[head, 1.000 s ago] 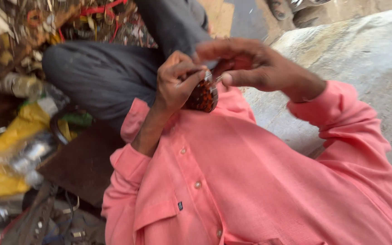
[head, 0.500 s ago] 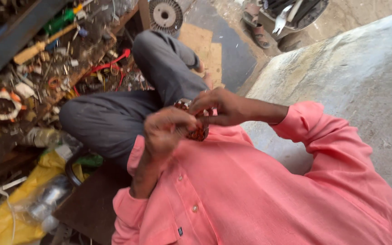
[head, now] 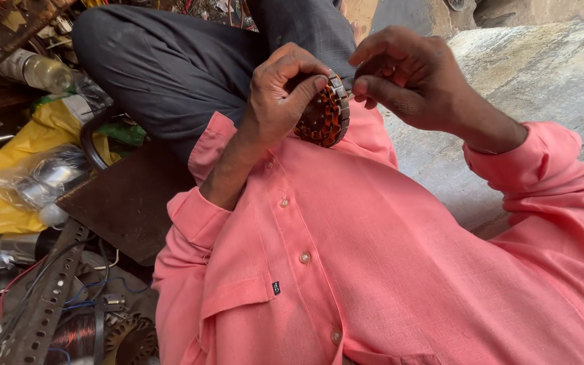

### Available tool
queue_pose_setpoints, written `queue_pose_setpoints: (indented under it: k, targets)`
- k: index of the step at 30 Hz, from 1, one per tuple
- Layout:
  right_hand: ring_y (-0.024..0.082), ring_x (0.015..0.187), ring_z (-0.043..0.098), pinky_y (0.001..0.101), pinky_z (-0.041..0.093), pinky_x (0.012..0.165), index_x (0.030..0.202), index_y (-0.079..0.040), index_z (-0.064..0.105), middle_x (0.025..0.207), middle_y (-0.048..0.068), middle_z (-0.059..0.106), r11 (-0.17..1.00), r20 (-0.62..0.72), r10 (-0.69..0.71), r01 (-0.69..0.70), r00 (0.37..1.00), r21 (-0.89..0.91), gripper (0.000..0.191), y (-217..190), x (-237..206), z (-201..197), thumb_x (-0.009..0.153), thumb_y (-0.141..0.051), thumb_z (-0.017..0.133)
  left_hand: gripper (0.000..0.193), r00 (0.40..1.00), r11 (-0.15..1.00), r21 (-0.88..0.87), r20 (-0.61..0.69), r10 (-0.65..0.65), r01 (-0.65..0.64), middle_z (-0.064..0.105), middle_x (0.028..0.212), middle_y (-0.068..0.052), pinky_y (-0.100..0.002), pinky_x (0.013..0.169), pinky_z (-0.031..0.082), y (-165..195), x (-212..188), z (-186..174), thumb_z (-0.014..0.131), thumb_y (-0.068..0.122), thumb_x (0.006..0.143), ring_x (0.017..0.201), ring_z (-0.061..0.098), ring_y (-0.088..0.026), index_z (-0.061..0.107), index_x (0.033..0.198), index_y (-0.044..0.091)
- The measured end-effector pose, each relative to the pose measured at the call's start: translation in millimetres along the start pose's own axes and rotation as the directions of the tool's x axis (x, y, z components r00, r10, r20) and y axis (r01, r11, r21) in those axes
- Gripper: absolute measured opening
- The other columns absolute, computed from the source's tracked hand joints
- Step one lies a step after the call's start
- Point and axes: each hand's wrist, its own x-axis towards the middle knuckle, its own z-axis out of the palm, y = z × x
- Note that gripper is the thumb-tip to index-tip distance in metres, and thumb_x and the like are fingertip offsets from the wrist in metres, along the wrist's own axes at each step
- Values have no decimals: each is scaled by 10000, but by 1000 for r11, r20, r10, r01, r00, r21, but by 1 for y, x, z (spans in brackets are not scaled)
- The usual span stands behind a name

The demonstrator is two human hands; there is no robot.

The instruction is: The person sits on the ground holding a motor stator with copper windings, fitting a rotor shaft into it by hand and turning it. They then pick up a screwdriver and work on the stator's center hub, adjusting components on the motor assembly.

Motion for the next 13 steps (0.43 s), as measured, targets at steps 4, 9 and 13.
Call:
queue_pose_setpoints:
  k: [4, 9, 13]
  targets:
    - [146, 1019, 735, 305, 630, 834, 1455, -14, 530, 1192, 126, 737, 957, 75, 42, -61, 996, 283, 395, -8, 2, -6, 1072, 4, 627, 94, 999, 998, 16, 3, 54, -54, 654, 953, -49, -252, 766, 525, -1, 8, 8, 805, 14, 922, 859, 641, -141, 761, 1004, 24]
    - [187, 1160, 668, 285, 591, 816, 1540, -54, 378, 1359, 118, 651, 994, 82, -83, 77, 993, 77, 537, -20, 6, 2, 1047, -64, 592, 89, 997, 997, 40, 37, 61, -62, 641, 946, -42, -252, 765, 538, -5, 9, 12, 801, 18, 918, 857, 653, -121, 754, 991, 38]
    - [282, 920, 706, 409, 552, 829, 1595, -127, 388, 1078, 114, 731, 373, 155, 150, 90, 976, -924, 636, -29, 13, 15, 1036, -285, 647, 64, 1000, 997, 67, 21, 21, -23, 636, 937, -36, -243, 733, 531, -7, 4, 13, 796, 23, 935, 833, 646, -107, 743, 967, 39]
